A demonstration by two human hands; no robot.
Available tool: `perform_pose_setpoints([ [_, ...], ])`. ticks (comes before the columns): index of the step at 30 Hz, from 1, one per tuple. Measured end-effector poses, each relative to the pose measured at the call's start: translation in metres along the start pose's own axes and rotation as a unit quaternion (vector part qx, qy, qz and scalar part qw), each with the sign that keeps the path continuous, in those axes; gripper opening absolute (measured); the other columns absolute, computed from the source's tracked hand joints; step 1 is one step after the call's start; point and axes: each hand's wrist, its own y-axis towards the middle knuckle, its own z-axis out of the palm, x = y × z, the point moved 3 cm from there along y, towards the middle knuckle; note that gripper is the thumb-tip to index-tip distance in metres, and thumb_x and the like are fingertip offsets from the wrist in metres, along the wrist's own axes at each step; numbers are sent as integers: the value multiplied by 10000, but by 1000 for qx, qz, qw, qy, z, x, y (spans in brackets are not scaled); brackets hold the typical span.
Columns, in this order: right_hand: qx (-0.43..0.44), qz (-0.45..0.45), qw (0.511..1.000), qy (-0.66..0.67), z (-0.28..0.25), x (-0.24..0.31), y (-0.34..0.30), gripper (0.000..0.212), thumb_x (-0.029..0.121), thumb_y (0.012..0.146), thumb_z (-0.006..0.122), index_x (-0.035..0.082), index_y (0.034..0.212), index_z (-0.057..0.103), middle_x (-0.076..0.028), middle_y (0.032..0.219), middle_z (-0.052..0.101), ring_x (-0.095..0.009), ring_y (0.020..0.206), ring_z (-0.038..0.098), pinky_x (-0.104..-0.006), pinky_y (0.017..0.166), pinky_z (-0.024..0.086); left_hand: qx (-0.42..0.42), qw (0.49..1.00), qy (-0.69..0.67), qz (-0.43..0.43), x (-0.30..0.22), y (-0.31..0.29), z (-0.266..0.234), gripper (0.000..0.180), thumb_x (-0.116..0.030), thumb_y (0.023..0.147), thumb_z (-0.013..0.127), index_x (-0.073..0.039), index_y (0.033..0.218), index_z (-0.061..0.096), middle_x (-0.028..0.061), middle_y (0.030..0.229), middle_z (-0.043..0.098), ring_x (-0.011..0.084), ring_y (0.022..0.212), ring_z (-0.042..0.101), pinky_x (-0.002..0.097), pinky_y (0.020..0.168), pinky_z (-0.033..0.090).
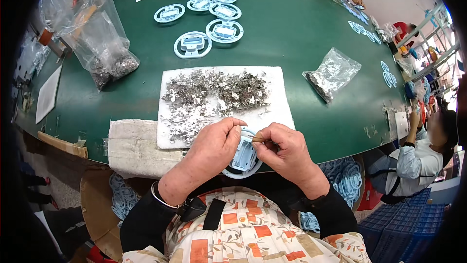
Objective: The person sits at a green workbench and assembles light blue circular plastic components. They pick up small metal pins from a pile on a white paper and insert them into the plastic parts using their fingers. The person repeats this process for multiple units, placing the finished items on the table.
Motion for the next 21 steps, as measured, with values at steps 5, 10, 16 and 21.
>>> perform_pose_setpoints([
  [5, -11, -8, 999, -50, 5, 0, 3, 109, 40, 851, 755, 21, 921, 674, -90, 813, 665, -183, 640, 687, -304, 569, 536, 4, 1000, 1, -12, 1, 2, 0, 288, -192, 1046, 525, 3, 1179, 689, 89, 717, 646, 139, 647, 586, 332, 625, 493],
  [10, -39, -82, 977, -193, 17, 8, -2, 139, 36, 843, 755, 31, 959, 680, -99, 769, 625, -248, 611, 654, -353, 548, 527, 3, 1000, 15, -12, 5, 5, 1, 298, -191, 1040, 527, 13, 1180, 692, 82, 703, 647, 137, 639, 591, 329, 628, 504],
  [16, -12, -36, 987, -156, 2, 11, -12, 261, 37, 873, 720, 54, 1130, 681, -93, 783, 651, -278, 631, 662, -380, 552, 526, -6, 1000, 8, -11, 8, 6, 1, 296, -186, 1034, 528, 18, 1165, 698, 93, 711, 665, 146, 639, 613, 331, 631, 512],
  [21, 52, -42, 982, -179, 1, 17, -15, 298, 84, 918, 692, 77, 1216, 672, -102, 838, 721, -279, 665, 703, -386, 559, 535, 2, 1000, 9, -23, 6, 6, 1, 293, -184, 1033, 527, 19, 1152, 702, 102, 734, 679, 150, 643, 630, 336, 639, 524],
])
